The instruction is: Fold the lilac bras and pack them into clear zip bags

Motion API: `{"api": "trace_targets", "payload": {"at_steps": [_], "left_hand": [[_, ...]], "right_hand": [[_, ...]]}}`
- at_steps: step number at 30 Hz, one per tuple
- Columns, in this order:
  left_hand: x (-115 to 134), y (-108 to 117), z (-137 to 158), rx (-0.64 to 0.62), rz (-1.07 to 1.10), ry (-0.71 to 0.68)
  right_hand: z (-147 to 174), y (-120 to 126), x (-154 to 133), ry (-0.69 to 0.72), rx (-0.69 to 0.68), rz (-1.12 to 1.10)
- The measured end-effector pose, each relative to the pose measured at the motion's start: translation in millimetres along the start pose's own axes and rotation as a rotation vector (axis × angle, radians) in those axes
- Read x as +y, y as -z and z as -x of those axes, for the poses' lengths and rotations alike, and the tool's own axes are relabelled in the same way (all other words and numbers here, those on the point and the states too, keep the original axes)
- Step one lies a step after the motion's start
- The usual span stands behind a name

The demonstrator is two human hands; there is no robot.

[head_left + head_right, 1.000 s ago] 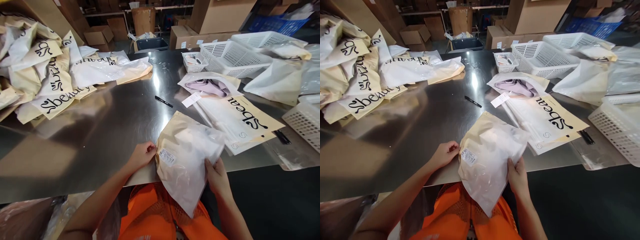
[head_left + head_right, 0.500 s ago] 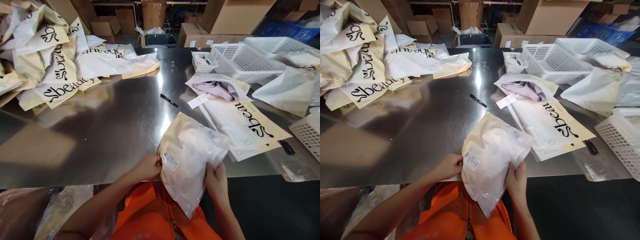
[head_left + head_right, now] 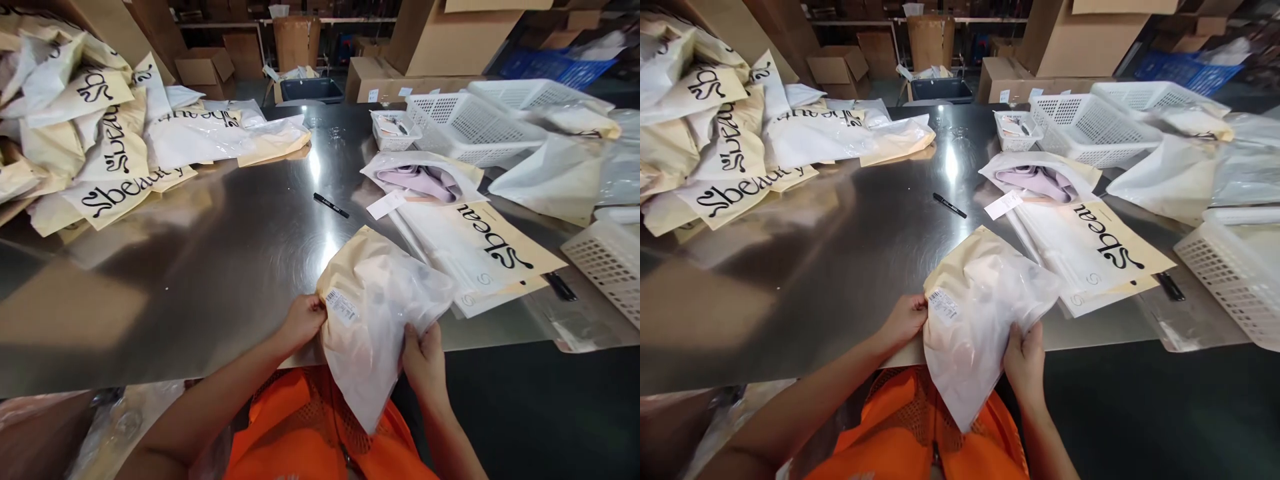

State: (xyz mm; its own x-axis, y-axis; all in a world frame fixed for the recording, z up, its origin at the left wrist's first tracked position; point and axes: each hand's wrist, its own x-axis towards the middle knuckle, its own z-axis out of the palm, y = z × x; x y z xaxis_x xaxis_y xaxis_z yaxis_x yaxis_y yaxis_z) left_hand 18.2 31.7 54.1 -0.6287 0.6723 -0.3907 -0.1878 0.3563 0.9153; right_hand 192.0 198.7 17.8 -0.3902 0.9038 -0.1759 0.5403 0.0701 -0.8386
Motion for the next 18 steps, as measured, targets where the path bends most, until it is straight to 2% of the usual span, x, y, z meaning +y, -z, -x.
{"api": "trace_targets", "payload": {"at_steps": [3, 6, 9, 11, 14, 18], "left_hand": [[11, 18, -3, -0.035, 0.079, 0.028], [24, 58, -4, -0.081, 0.135, 0.109], [29, 88, -7, -0.135, 0.207, 0.205], [26, 94, -9, -0.160, 0.246, 0.249], [16, 92, -8, -0.192, 0.254, 0.275], [12, 95, 0, -0.241, 0.151, 0.262]], "right_hand": [[-2, 1, 1, -0.016, 0.032, -0.159], [-6, -2, 4, -0.055, -0.011, -0.407], [-8, -9, 7, -0.072, -0.052, -0.487], [-8, -13, 8, -0.064, -0.037, -0.432], [-9, -15, 10, -0.039, -0.021, -0.335], [-9, -11, 7, -0.038, -0.019, -0.288]]}}
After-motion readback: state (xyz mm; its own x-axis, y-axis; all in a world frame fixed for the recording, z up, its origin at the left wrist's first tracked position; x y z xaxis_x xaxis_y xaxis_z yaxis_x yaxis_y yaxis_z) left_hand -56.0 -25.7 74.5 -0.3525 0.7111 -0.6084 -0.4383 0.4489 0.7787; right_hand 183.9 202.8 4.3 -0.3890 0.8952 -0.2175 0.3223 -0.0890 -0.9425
